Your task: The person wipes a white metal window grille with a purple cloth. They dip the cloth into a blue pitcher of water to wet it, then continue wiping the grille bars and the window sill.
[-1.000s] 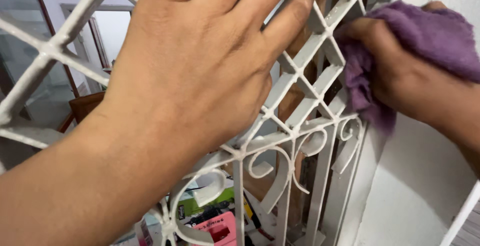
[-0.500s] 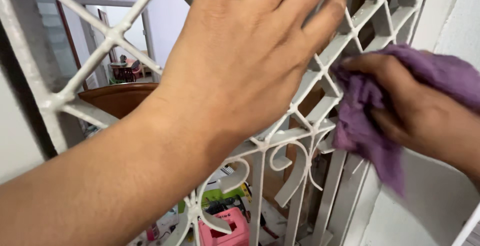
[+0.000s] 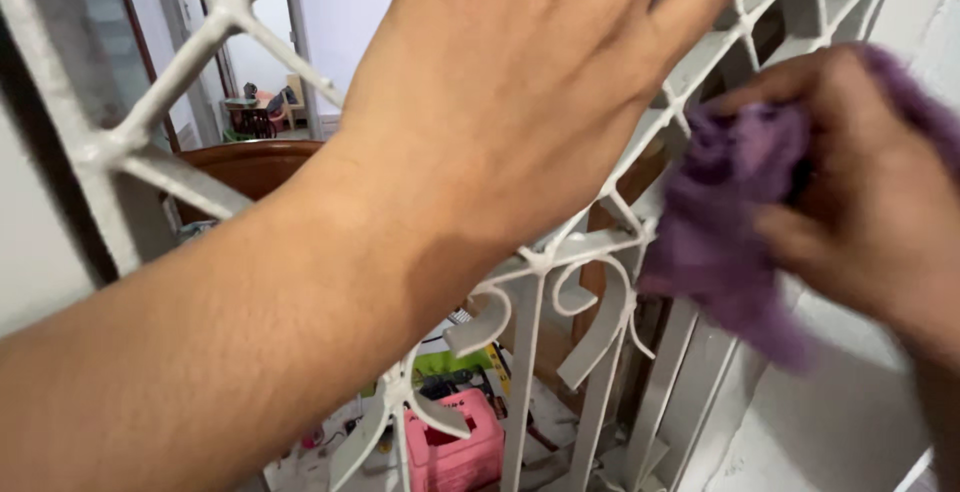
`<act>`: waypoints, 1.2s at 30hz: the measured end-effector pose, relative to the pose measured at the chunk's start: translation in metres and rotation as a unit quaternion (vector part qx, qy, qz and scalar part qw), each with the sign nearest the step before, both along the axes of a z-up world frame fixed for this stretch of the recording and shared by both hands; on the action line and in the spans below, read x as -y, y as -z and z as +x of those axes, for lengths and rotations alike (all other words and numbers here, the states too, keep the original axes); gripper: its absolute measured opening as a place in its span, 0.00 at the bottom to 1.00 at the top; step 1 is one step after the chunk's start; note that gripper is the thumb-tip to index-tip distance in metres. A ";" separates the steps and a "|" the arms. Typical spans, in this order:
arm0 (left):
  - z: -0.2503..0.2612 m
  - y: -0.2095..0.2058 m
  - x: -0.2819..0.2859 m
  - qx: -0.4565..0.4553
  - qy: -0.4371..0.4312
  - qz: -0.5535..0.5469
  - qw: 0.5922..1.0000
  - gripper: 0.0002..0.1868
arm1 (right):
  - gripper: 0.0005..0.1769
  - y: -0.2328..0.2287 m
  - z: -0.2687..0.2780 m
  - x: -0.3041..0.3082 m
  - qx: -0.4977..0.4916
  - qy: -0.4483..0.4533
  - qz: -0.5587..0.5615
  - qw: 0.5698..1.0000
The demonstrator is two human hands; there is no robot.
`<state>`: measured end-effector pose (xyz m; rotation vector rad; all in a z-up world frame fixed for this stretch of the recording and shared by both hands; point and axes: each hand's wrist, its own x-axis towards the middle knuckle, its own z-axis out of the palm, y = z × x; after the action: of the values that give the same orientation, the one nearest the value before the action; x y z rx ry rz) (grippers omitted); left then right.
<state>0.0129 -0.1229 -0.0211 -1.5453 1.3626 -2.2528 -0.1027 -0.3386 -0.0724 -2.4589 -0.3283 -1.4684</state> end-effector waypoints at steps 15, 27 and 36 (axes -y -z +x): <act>-0.007 0.000 0.001 0.015 0.002 -0.016 1.000 0.20 | 0.26 0.028 0.022 -0.020 0.173 0.004 -0.010 0.985; -0.008 -0.002 -0.004 0.023 0.017 -0.008 1.000 0.20 | 0.22 -0.016 0.014 0.069 0.157 -0.046 -0.055 0.985; -0.007 0.000 -0.006 0.000 0.026 -0.003 1.000 0.19 | 0.29 -0.027 0.011 0.056 0.128 0.040 -0.071 0.988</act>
<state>0.0054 -0.1172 -0.0212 -1.5297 1.4138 -2.2873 -0.0915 -0.3944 -0.0454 -2.4157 -0.3997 -1.8612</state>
